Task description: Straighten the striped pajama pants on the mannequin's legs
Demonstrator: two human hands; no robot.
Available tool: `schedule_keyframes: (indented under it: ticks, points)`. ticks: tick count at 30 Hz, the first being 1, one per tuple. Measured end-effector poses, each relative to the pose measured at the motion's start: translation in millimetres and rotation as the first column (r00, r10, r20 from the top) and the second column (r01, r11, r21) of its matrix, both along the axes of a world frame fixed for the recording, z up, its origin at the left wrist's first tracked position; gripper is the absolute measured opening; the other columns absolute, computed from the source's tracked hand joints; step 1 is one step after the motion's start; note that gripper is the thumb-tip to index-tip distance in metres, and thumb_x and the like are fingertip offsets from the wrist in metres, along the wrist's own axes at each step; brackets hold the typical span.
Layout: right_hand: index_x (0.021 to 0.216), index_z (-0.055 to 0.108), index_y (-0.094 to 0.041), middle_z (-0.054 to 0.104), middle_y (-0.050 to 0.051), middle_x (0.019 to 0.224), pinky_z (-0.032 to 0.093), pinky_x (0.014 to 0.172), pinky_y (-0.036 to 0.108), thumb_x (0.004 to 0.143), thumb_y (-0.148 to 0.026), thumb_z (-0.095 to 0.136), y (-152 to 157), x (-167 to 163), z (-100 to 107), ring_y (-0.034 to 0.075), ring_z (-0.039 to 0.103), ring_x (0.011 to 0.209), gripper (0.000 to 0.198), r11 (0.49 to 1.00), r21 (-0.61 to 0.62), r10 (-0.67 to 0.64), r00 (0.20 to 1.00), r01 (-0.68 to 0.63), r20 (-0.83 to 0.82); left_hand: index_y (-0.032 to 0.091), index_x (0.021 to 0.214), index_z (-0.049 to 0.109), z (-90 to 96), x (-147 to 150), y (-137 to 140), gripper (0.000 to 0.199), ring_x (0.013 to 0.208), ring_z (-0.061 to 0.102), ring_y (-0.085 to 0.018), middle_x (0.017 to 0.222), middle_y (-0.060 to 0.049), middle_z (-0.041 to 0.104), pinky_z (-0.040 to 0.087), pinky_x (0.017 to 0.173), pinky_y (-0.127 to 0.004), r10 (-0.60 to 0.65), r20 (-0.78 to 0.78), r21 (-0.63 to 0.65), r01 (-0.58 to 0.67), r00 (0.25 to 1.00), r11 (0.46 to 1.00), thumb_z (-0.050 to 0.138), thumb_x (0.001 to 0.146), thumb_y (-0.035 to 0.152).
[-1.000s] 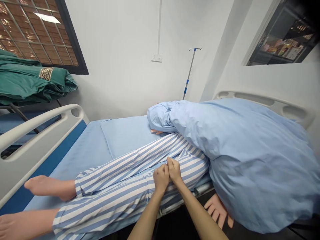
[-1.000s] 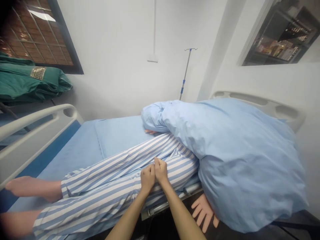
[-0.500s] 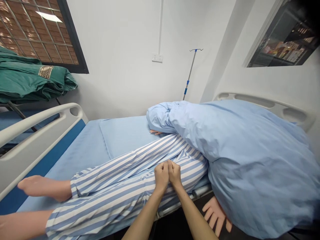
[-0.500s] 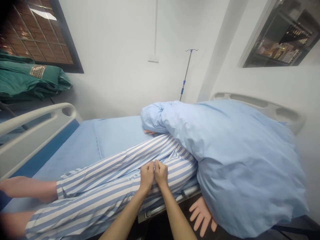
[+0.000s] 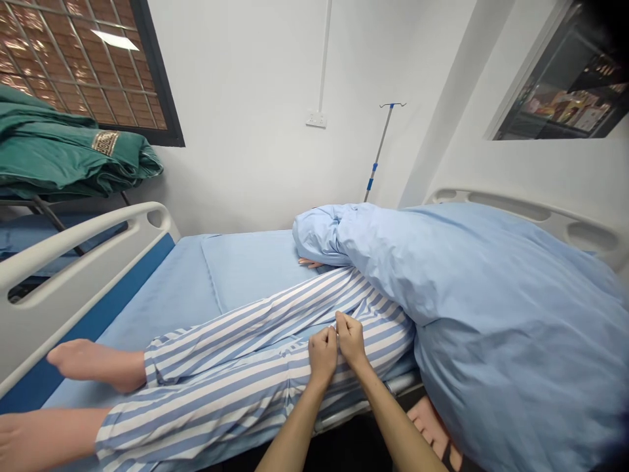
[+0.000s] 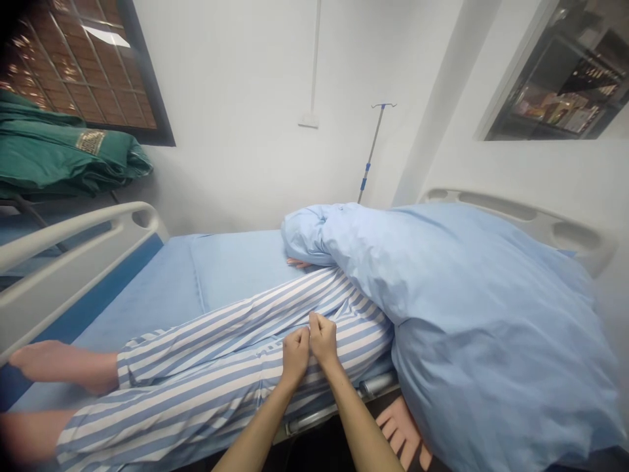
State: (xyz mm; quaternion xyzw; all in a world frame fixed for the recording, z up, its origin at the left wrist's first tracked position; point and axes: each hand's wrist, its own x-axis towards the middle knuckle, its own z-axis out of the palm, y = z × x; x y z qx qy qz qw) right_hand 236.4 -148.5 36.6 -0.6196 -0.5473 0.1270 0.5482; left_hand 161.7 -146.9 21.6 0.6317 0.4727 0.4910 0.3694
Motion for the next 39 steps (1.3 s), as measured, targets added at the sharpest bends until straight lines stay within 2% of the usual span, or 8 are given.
schedule_keyframes:
  ticks: [5, 9, 13, 17, 22, 27, 33, 39]
  points:
    - [0.046, 0.033, -0.016, 0.032, -0.004, 0.043, 0.024, 0.044, 0.020, 0.079, -0.035, 0.032, -0.2, 0.3, -10.7, 0.007, 0.029, 0.044, 0.038, 1.000, -0.022, -0.004, 0.999, 0.006, 0.052, 0.016, 0.044, 0.035, 1.0, 1.3, 0.2, 0.035, 0.046, 0.032, -0.007, 0.043, 0.004, 0.036, 0.022, 0.047, -0.021, 0.009, 0.061, -0.042, -0.007, 0.998, 0.999, 0.034, 0.075, 0.034]
    - [0.047, 0.034, -0.016, 0.033, -0.004, 0.043, 0.024, 0.045, 0.020, 0.079, -0.036, 0.031, 0.1, 0.8, -12.9, 0.007, 0.030, 0.044, 0.038, 1.000, -0.011, -0.019, 0.999, 0.019, 0.025, 0.016, 0.046, 0.036, 12.1, 5.6, 0.6, 0.034, 0.046, 0.032, -0.007, 0.044, 0.004, 0.037, 0.023, 0.048, -0.021, 0.003, 0.111, -0.082, 0.006, 0.994, 0.997, 0.034, 0.074, 0.035]
    - [0.049, 0.037, -0.016, 0.036, -0.003, 0.044, 0.026, 0.046, 0.020, 0.079, -0.036, 0.032, 0.1, 1.5, -12.5, 0.008, 0.032, 0.046, 0.037, 0.999, 0.002, -0.037, 0.999, 0.037, -0.010, 0.017, 0.045, 0.032, 18.9, 9.8, 6.1, 0.035, 0.045, 0.029, -0.007, 0.043, 0.004, 0.032, 0.022, 0.046, -0.021, 0.005, 0.166, -0.097, 0.011, 0.986, 0.995, 0.034, 0.074, 0.037]
    - [0.049, 0.040, -0.015, 0.038, -0.003, 0.045, 0.025, 0.045, 0.020, 0.078, -0.035, 0.035, 0.3, -0.2, -13.6, 0.008, 0.033, 0.046, 0.035, 0.999, 0.027, -0.039, 0.998, 0.040, -0.041, 0.016, 0.043, 0.033, 12.2, 10.2, 13.5, 0.034, 0.045, 0.030, -0.007, 0.041, 0.004, 0.034, 0.021, 0.046, -0.021, 0.020, 0.100, -0.123, -0.008, 0.995, 0.992, 0.036, 0.071, 0.036]
    - [0.046, 0.035, -0.016, 0.033, -0.004, 0.043, 0.024, 0.043, 0.020, 0.076, -0.037, 0.036, 2.8, -1.8, 0.6, 0.007, 0.030, 0.045, 0.037, 0.999, 0.008, -0.041, 0.996, 0.041, -0.085, 0.016, 0.043, 0.035, 4.6, 7.2, 13.9, 0.033, 0.045, 0.030, -0.007, 0.041, 0.003, 0.036, 0.019, 0.047, -0.022, 0.014, 0.057, -0.075, -0.010, 0.998, 0.997, 0.035, 0.071, 0.034]
    - [0.046, 0.030, -0.017, 0.030, -0.005, 0.043, 0.023, 0.045, 0.020, 0.078, -0.037, 0.034, 4.5, 5.2, 15.1, 0.007, 0.029, 0.045, 0.038, 1.000, 0.009, 0.022, 1.000, -0.022, -0.013, 0.016, 0.041, 0.032, 3.8, 6.3, 13.6, 0.034, 0.046, 0.029, -0.007, 0.041, 0.004, 0.031, 0.018, 0.048, -0.022, -0.008, 0.024, -0.026, 0.008, 1.000, 1.000, 0.035, 0.071, 0.032]
    - [0.048, 0.034, -0.016, 0.034, -0.004, 0.043, 0.023, 0.046, 0.020, 0.079, -0.034, 0.033, 3.0, 8.9, -5.9, 0.007, 0.032, 0.045, 0.036, 0.999, -0.033, -0.018, 0.997, 0.020, 0.074, 0.016, 0.045, 0.033, 5.2, 7.8, 12.1, 0.035, 0.047, 0.031, -0.007, 0.043, 0.004, 0.034, 0.021, 0.048, -0.022, 0.009, 0.031, -0.061, -0.007, 0.999, 0.998, 0.033, 0.074, 0.035]
    - [0.048, 0.036, -0.016, 0.038, -0.003, 0.043, 0.024, 0.046, 0.020, 0.080, -0.035, 0.030, 3.1, 11.6, -7.5, 0.008, 0.034, 0.044, 0.038, 0.998, -0.012, -0.063, 0.997, 0.063, 0.033, 0.017, 0.047, 0.034, 17.9, 21.7, 10.7, 0.035, 0.046, 0.032, -0.007, 0.044, 0.004, 0.035, 0.024, 0.047, -0.021, 0.011, 0.205, -0.106, 0.011, 0.979, 0.994, 0.032, 0.075, 0.038]
